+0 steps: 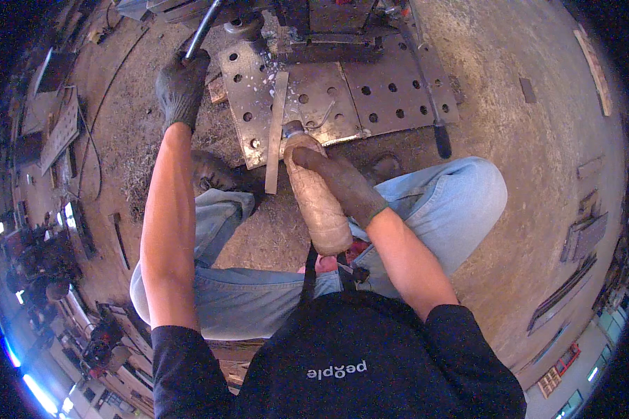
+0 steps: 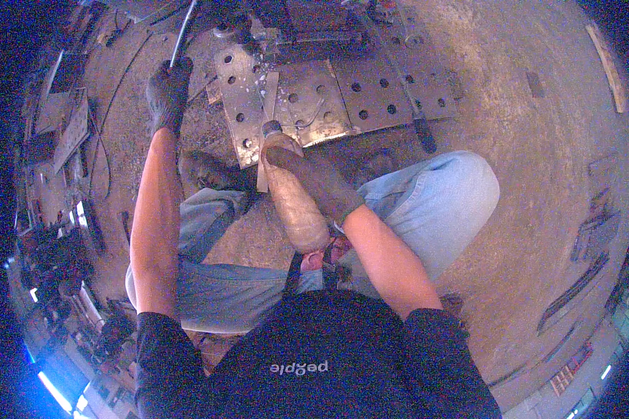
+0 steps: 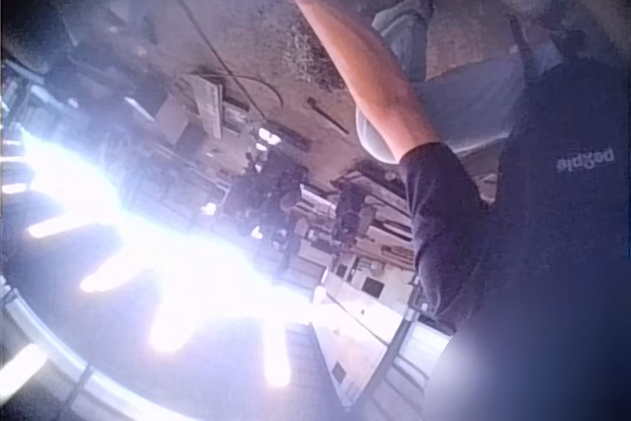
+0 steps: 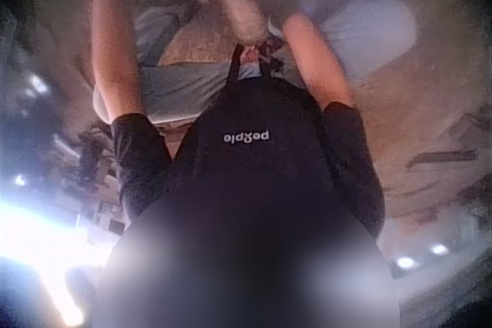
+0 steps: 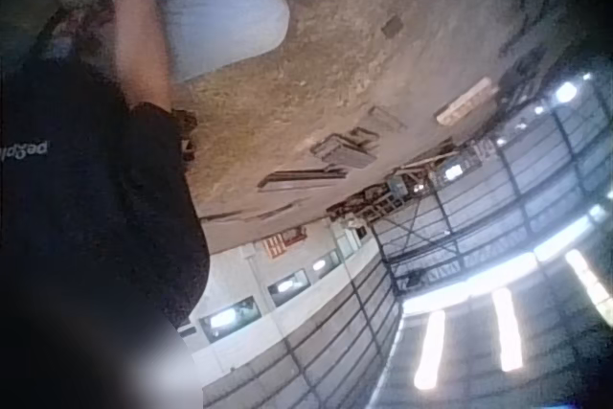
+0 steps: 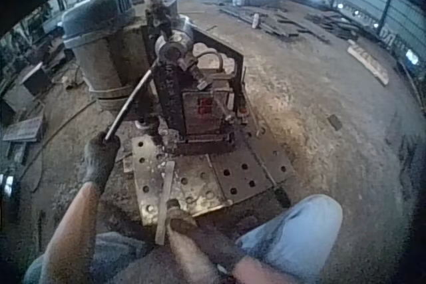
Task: The person sits on the floor and operates a drill press to drill holes into a metal plate. They apply cutting fluid from a bottle, adjust the plate position, and use the machine's lever to lower the drill bit into the workpiece.
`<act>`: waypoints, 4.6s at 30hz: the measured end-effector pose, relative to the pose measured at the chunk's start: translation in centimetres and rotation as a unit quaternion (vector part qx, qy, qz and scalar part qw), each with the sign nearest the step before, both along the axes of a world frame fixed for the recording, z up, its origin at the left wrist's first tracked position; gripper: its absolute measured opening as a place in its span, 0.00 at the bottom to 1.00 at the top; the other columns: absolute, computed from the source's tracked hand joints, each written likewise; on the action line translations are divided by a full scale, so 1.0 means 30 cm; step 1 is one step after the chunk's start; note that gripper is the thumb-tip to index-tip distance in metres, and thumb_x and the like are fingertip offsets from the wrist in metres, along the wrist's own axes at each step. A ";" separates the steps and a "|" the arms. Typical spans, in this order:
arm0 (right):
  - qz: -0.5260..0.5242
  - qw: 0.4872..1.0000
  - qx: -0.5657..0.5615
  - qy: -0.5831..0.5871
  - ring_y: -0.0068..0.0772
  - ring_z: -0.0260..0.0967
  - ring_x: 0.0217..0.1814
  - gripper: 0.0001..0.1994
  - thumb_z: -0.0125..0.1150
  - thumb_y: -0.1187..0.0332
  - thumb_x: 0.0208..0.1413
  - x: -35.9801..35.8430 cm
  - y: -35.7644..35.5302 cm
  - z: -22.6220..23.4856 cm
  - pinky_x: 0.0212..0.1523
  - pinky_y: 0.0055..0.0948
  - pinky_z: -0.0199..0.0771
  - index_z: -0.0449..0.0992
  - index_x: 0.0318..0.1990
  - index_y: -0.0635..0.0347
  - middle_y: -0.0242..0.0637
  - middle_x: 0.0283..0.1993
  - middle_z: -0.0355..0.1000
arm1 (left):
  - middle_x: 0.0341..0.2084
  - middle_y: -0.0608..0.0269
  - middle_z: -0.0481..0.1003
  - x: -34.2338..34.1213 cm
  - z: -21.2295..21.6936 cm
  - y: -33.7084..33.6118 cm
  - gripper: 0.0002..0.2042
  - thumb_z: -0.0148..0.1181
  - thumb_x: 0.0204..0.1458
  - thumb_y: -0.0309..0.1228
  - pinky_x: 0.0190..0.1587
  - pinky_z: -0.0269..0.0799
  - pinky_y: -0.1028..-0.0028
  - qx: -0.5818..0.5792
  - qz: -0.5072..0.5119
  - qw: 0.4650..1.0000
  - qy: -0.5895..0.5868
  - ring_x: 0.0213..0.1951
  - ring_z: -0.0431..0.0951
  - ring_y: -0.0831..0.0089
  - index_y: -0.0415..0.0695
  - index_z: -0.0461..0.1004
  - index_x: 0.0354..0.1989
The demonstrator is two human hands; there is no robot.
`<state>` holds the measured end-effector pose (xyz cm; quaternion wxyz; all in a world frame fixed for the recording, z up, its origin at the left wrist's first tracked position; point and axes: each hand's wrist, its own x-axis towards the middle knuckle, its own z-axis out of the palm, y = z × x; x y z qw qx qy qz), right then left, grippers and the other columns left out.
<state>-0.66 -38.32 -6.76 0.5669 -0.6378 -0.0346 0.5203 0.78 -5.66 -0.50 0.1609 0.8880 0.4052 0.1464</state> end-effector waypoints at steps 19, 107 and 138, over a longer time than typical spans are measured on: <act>0.012 0.998 -0.018 0.060 0.33 0.78 0.38 0.36 0.66 0.42 0.55 0.014 0.006 0.017 0.39 0.33 0.79 0.75 0.56 0.70 0.43 0.42 0.78 | 0.34 0.44 0.82 -0.004 0.000 0.009 0.28 0.58 0.56 0.60 0.41 0.74 0.52 -0.013 0.002 1.000 0.015 0.39 0.83 0.45 0.44 0.81 0.41; -0.069 0.992 0.051 0.092 0.31 0.78 0.42 0.33 0.70 0.46 0.56 0.010 0.008 0.053 0.44 0.32 0.80 0.75 0.58 0.66 0.38 0.45 0.78 | 0.33 0.46 0.82 -0.023 0.030 0.092 0.26 0.57 0.55 0.60 0.44 0.75 0.53 0.107 -0.002 0.992 0.069 0.40 0.83 0.44 0.49 0.84 0.43; -0.020 0.999 0.019 0.037 0.28 0.76 0.35 0.30 0.68 0.45 0.57 0.014 0.000 0.022 0.37 0.30 0.77 0.76 0.53 0.64 0.37 0.40 0.77 | 0.34 0.44 0.83 -0.014 0.015 0.073 0.26 0.59 0.53 0.59 0.44 0.77 0.54 0.109 -0.015 0.993 0.042 0.39 0.83 0.44 0.48 0.85 0.43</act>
